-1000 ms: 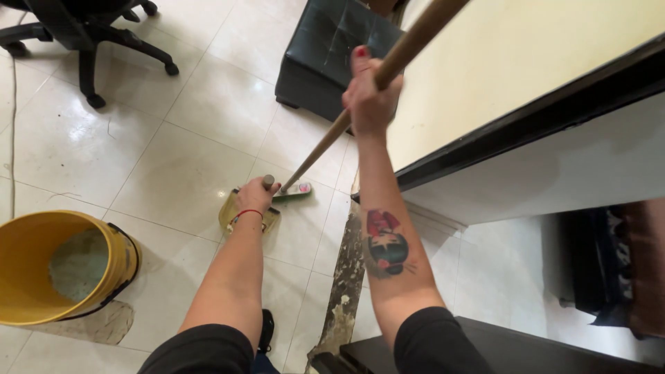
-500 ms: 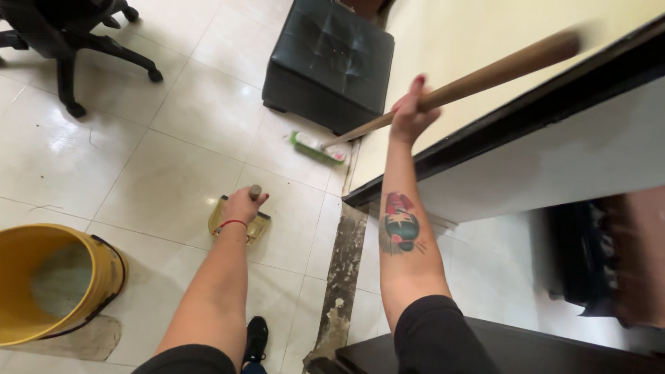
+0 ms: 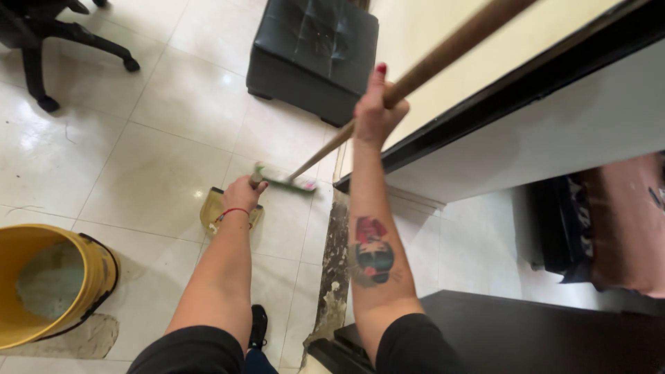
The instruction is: Sweeping the floor with a broom and dustpan, moving an ottoman, and organizing papers on a cork bulletin board.
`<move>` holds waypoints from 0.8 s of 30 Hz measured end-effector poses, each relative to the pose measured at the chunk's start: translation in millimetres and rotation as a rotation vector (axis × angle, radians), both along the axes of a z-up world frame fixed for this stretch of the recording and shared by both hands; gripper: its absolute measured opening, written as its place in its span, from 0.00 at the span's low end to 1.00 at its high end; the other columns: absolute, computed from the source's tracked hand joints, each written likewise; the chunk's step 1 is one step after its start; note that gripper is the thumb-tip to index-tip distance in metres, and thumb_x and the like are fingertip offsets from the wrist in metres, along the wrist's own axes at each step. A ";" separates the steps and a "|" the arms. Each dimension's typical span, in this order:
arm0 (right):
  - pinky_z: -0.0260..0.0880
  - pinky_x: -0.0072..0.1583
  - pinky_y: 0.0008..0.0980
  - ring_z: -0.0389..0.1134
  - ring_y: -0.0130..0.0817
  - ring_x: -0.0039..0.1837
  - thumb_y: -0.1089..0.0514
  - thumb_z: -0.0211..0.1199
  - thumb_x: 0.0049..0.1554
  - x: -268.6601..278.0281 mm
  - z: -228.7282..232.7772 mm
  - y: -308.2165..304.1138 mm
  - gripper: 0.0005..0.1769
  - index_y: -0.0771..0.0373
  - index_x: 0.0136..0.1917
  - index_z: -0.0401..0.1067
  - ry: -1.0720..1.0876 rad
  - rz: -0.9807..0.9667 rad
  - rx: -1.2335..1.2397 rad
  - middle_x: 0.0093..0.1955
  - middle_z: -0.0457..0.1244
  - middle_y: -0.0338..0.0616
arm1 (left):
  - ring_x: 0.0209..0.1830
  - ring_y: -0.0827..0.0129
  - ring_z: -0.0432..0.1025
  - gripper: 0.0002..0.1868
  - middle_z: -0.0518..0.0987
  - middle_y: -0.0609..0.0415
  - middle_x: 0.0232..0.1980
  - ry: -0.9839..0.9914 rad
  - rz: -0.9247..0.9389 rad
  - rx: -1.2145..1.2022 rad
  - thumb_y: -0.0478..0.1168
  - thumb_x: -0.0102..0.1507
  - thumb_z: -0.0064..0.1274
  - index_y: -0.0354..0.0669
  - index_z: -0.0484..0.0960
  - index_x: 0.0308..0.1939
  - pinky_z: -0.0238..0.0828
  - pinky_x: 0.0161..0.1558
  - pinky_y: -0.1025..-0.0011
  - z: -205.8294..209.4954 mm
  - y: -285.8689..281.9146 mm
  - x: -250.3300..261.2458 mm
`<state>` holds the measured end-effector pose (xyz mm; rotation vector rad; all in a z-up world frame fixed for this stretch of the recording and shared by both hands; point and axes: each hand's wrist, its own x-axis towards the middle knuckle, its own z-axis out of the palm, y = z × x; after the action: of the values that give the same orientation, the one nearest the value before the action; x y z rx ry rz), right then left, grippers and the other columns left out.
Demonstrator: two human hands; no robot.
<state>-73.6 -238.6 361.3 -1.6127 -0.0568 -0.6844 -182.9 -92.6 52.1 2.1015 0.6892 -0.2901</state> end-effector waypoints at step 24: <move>0.53 0.26 0.28 0.51 0.24 0.21 0.55 0.62 0.62 -8.9 -13.5 34.9 0.25 0.57 0.26 0.59 0.002 0.239 0.179 0.20 0.51 0.34 | 0.55 0.53 0.76 0.21 0.84 0.52 0.51 0.026 -0.025 0.012 0.63 0.60 0.59 0.56 0.86 0.47 0.72 0.52 0.54 -3.8 21.8 -1.6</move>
<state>-82.5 -203.7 347.8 -1.4067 -0.1793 -0.4882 -184.5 -70.8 48.3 2.1217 0.6822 -0.3282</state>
